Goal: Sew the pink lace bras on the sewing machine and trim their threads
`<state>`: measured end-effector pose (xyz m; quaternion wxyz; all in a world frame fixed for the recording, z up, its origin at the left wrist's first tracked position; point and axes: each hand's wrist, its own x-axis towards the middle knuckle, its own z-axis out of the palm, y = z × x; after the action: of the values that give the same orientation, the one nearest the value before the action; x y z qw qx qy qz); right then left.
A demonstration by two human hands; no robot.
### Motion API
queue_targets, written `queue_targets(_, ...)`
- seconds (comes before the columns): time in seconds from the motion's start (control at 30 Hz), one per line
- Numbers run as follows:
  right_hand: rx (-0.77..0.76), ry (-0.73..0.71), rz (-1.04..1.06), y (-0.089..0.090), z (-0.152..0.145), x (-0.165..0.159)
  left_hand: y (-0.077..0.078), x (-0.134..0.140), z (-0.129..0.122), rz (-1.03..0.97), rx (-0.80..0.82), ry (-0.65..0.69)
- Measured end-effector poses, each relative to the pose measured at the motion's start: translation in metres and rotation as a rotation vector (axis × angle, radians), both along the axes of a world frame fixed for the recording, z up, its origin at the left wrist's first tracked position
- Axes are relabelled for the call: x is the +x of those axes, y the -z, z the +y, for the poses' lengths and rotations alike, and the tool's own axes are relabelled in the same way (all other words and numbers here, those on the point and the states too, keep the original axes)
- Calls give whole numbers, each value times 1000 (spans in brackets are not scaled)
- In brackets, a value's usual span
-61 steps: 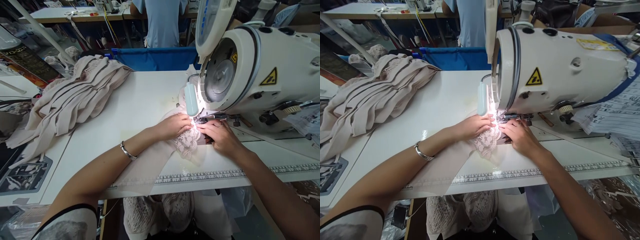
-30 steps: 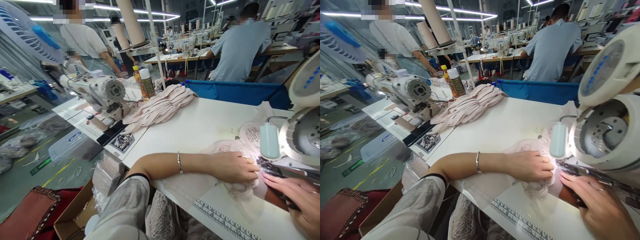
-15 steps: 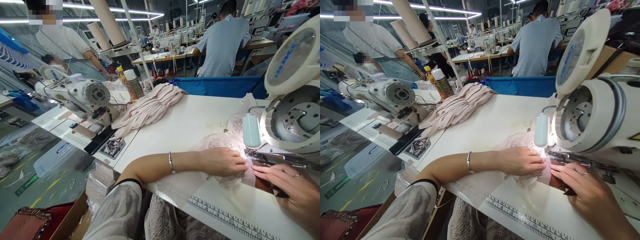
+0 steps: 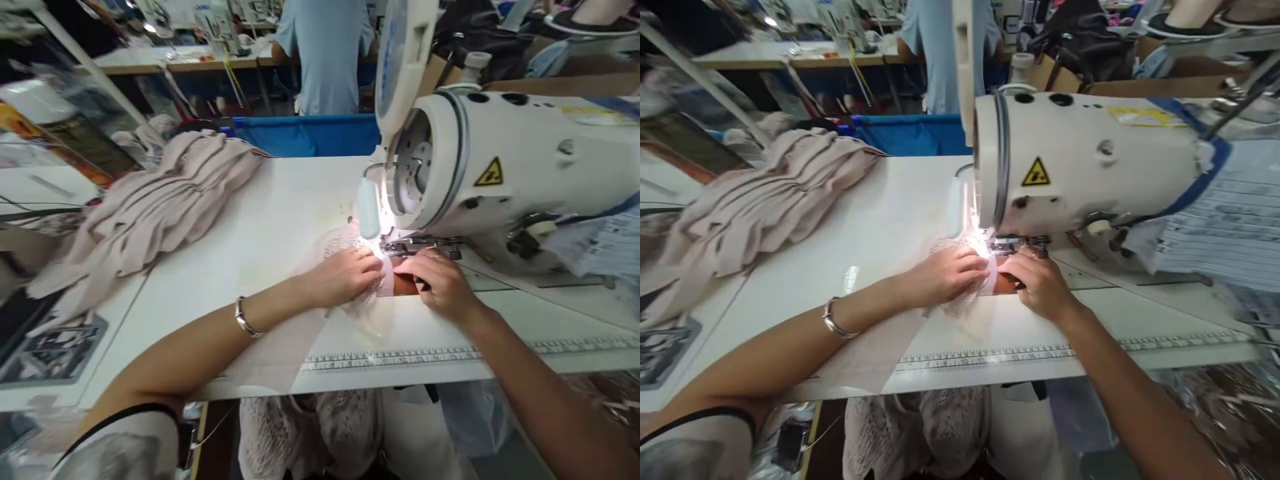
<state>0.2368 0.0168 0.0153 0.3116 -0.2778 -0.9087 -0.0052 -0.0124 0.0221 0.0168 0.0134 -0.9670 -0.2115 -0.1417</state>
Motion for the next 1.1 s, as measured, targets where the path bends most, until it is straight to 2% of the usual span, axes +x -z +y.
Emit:
queue_targets(0.07,-20,85,1,5,1,3,4,-1,1,-50,-5,25)
queue_targets(0.13,-47,102,-7,8,2,5,5,-1,0,-59,9,38)
queue_targets(0.27,-68,-94,15,8,2,4,3,0,-3,-19,13,5)
queue_targets(0.33,-65,-134,32,7,2,2,1,1,-3,-12,-5,-4)
queue_targets(0.67,11,-66,-10,11,4,3,5,5,-3,-16,-16,-142)
queue_targets(0.87,102,-25,-88,10,1,-2,-3,12,-7,68,-33,-253)
queue_targets(1.1,98,-47,-103,5,-2,-5,-9,9,-6,69,-47,-203)
